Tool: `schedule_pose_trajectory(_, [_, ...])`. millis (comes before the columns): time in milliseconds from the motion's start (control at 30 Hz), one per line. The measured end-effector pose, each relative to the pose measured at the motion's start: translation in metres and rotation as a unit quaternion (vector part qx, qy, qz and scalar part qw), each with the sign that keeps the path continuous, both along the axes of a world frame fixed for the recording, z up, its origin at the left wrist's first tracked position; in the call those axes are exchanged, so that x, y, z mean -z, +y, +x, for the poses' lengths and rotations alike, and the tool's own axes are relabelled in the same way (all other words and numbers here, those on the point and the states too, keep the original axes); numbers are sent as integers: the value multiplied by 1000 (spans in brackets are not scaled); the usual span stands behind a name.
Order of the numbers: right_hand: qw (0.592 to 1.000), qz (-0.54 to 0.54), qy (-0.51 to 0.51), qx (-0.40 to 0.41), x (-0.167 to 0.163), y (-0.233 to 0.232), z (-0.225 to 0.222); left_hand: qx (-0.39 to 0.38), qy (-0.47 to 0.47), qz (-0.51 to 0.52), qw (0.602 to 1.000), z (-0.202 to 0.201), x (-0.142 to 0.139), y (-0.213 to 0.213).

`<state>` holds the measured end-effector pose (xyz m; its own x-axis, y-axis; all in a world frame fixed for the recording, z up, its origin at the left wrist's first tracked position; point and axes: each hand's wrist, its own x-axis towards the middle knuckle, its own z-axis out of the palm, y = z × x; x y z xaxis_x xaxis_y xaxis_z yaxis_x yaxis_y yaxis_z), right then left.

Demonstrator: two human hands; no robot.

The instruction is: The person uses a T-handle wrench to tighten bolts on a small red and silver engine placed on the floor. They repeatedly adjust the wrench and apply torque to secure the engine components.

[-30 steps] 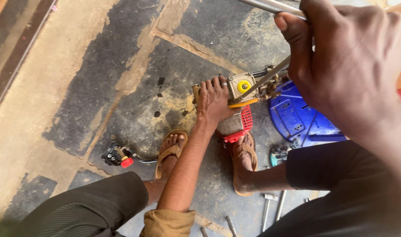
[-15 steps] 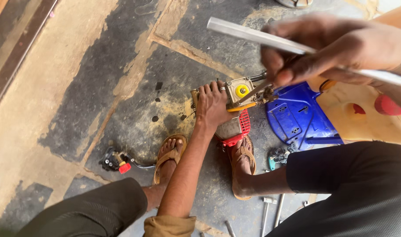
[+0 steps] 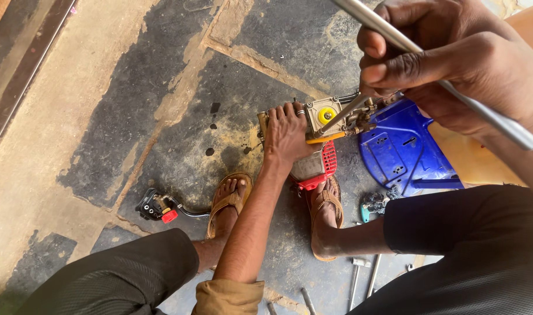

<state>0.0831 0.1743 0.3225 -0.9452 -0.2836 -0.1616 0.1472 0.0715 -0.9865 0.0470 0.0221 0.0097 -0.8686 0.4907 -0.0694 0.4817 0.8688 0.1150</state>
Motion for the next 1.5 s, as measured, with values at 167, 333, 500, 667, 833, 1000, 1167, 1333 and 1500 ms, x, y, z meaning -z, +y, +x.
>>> schedule_pose_trajectory(167, [999,-43,15,25,-2,-8,8,-7,-3,-2,1000,0,4,2])
schedule_pose_trajectory(333, [997,-57,41,41,-2,-6,16,-11,49,10,999,2,9,6])
schedule_pose_trajectory(500, [992,-112,23,53,-1,-6,22,-17,-1,18,1000,2,9,4])
schedule_pose_trajectory(667, [995,-77,24,63,-5,-10,28,-4,-8,1,1000,4,5,1])
schedule_pose_trajectory(833, [999,-34,17,34,-1,1,17,-14,26,-8,1000,2,-1,0])
schedule_pose_trajectory(1000, [993,-111,11,23,19,23,7,-19,34,9,999,3,-1,-2])
schedule_pose_trajectory(1167, [993,-112,39,6,42,49,2,-23,40,19,999,3,3,-1])
schedule_pose_trajectory(1333, [992,-72,100,-21,65,89,-8,-19,24,15,999,5,4,-3])
schedule_pose_trajectory(1500, [984,-31,159,-69,82,132,-35,-18,39,36,998,5,2,-1])
